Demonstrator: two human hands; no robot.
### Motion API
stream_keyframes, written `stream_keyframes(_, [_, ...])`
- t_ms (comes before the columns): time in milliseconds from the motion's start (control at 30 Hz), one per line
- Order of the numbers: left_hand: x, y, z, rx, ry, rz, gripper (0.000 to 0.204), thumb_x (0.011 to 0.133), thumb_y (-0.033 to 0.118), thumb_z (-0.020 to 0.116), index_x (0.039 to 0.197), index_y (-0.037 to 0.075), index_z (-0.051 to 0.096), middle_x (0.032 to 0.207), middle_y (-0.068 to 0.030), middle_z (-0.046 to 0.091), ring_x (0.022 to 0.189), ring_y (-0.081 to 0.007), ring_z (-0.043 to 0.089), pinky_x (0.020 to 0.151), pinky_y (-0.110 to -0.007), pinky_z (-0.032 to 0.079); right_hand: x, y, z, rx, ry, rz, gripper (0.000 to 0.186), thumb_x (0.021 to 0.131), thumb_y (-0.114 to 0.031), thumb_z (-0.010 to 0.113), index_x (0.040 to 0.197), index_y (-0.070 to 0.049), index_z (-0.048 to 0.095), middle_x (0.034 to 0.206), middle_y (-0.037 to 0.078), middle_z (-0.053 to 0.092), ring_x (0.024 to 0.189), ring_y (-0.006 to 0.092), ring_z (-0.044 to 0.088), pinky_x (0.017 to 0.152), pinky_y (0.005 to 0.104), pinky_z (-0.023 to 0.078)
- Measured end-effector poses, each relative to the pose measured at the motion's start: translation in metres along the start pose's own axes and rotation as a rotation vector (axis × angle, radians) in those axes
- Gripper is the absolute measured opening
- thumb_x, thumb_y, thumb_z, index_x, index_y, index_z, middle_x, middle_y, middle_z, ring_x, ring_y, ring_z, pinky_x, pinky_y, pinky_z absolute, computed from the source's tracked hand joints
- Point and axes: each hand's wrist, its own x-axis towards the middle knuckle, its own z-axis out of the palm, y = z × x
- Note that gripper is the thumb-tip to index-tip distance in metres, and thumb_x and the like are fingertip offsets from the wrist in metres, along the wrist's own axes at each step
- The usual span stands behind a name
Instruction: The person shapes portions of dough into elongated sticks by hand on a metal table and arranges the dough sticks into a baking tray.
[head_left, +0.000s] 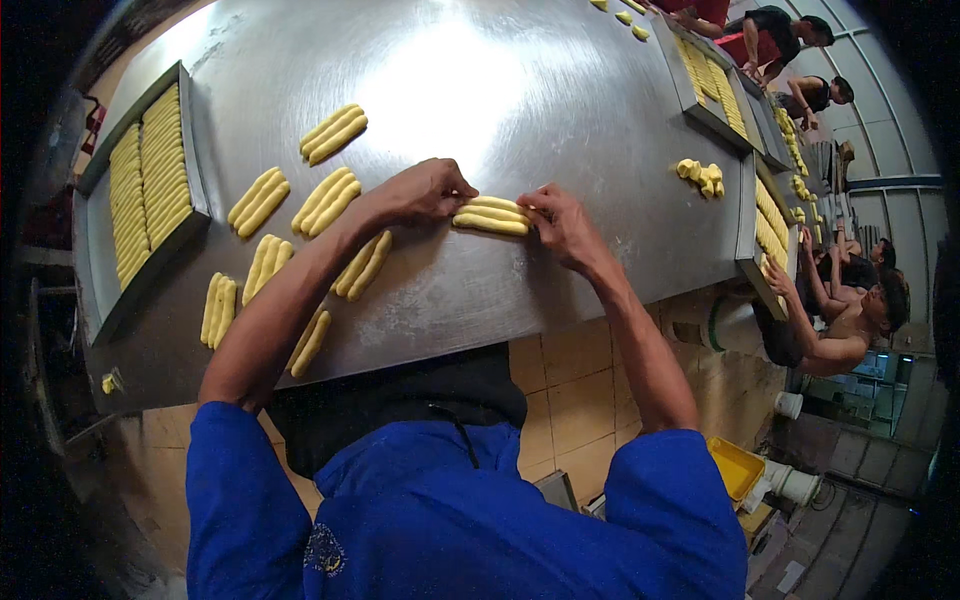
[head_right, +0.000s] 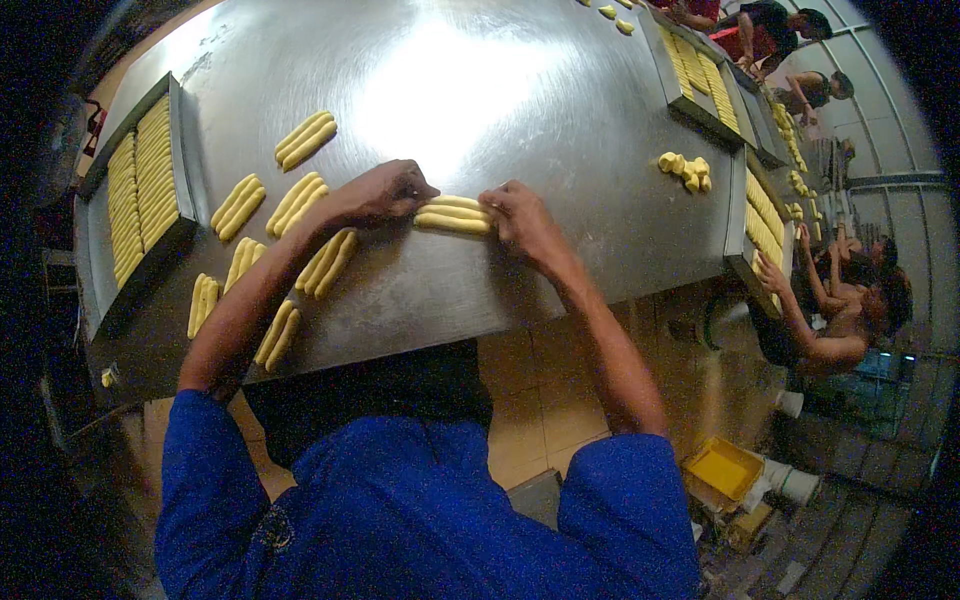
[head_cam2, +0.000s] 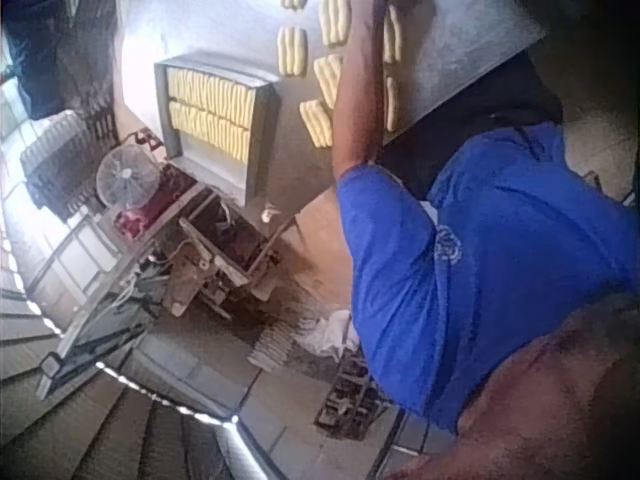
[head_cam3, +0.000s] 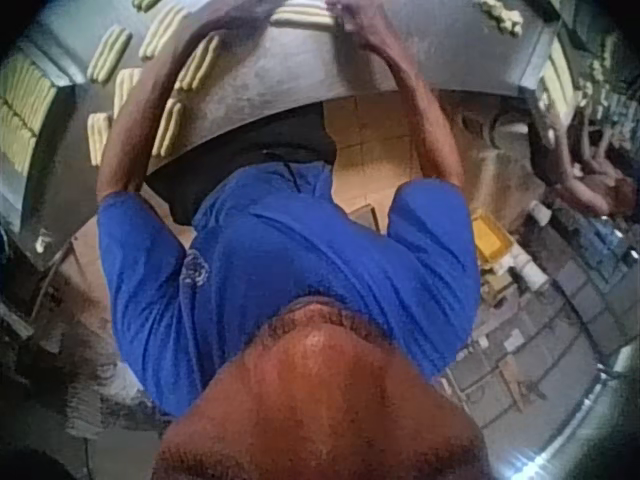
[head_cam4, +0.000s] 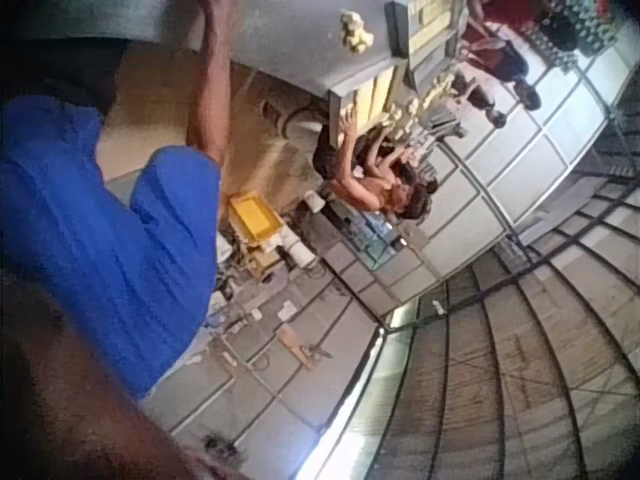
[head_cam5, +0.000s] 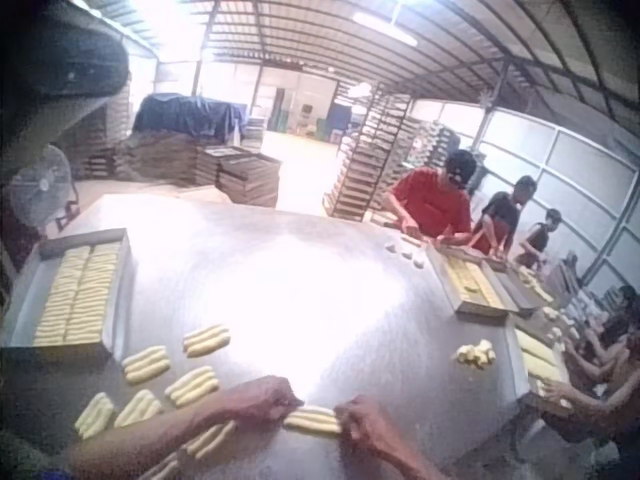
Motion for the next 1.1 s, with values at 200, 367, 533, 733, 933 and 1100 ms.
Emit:
stream_keyframes(200, [-0.032,-0.032,0.060,0.676,0.363,0.300,0.072,0.096,0.048,0.063,0.147,0.001,0.044,0.143,-0.0241,0.050,0.134,-0.0378,0.045,0.109,-0.053,0.041,-0.028,-0.019,0.002,-0.240,0.047,-0.286,0.043,0.095,-0.001,0.057,0.137,0.000,0.049,0.132,0.022,0.056,0.116,0.0391,0.058,0.100,0.0446,0.050])
stream_keyframes(367, [-0.014,0.006,0.029,0.372,0.269,0.122,0.070,0.090,0.049,0.070,0.142,0.006,0.053,0.124,-0.0167,0.060,0.115,-0.0301,0.054,0.101,-0.045,0.046,-0.018,-0.042,-0.010,-0.235,0.003,-0.161,0.043,0.092,-0.009,0.066,0.131,0.001,0.050,0.128,0.027,0.055,0.112,0.0385,0.060,0.094,0.0466,0.053])
stream_keyframes(533, [-0.013,0.002,0.037,0.280,0.280,0.136,0.045,0.085,0.035,0.076,0.122,0.009,0.069,0.109,-0.0103,0.063,0.103,-0.0277,0.056,0.089,-0.041,0.049,0.002,-0.011,0.010,0.059,-0.084,0.018,0.044,0.091,-0.020,0.073,0.126,0.001,0.057,0.123,0.023,0.061,0.105,0.0330,0.064,0.088,0.0421,0.054])
stream_keyframes(733, [-0.056,0.016,0.027,0.184,0.444,-0.001,0.083,0.083,0.048,0.077,0.144,0.000,0.047,0.126,-0.0215,0.058,0.113,-0.0351,0.056,0.101,-0.044,0.047,0.017,-0.048,-0.003,0.321,0.092,0.056,0.032,0.097,-0.020,0.067,0.122,0.001,0.065,0.103,0.017,0.072,0.090,0.0217,0.070,0.077,0.0337,0.059])
stream_keyframes(933, [-0.141,0.027,0.001,0.183,0.730,-0.257,0.078,0.085,0.044,0.077,0.140,-0.003,0.049,0.129,-0.0224,0.058,0.119,-0.0359,0.055,0.101,-0.046,0.045,0.065,-0.125,-0.051,0.412,-0.072,-0.158,0.038,0.099,-0.029,0.066,0.119,0.003,0.065,0.101,0.013,0.071,0.086,0.0175,0.069,0.074,0.0303,0.059])
stream_keyframes(1100, [-0.160,0.035,0.007,0.080,0.817,-0.259,0.063,0.085,0.032,0.080,0.135,0.003,0.058,0.121,-0.0191,0.064,0.112,-0.0356,0.059,0.099,-0.045,0.046,0.134,-0.081,0.008,0.303,-0.034,0.074,0.051,0.097,-0.039,0.067,0.121,0.006,0.063,0.105,0.017,0.069,0.088,0.0191,0.069,0.068,0.0311,0.059])
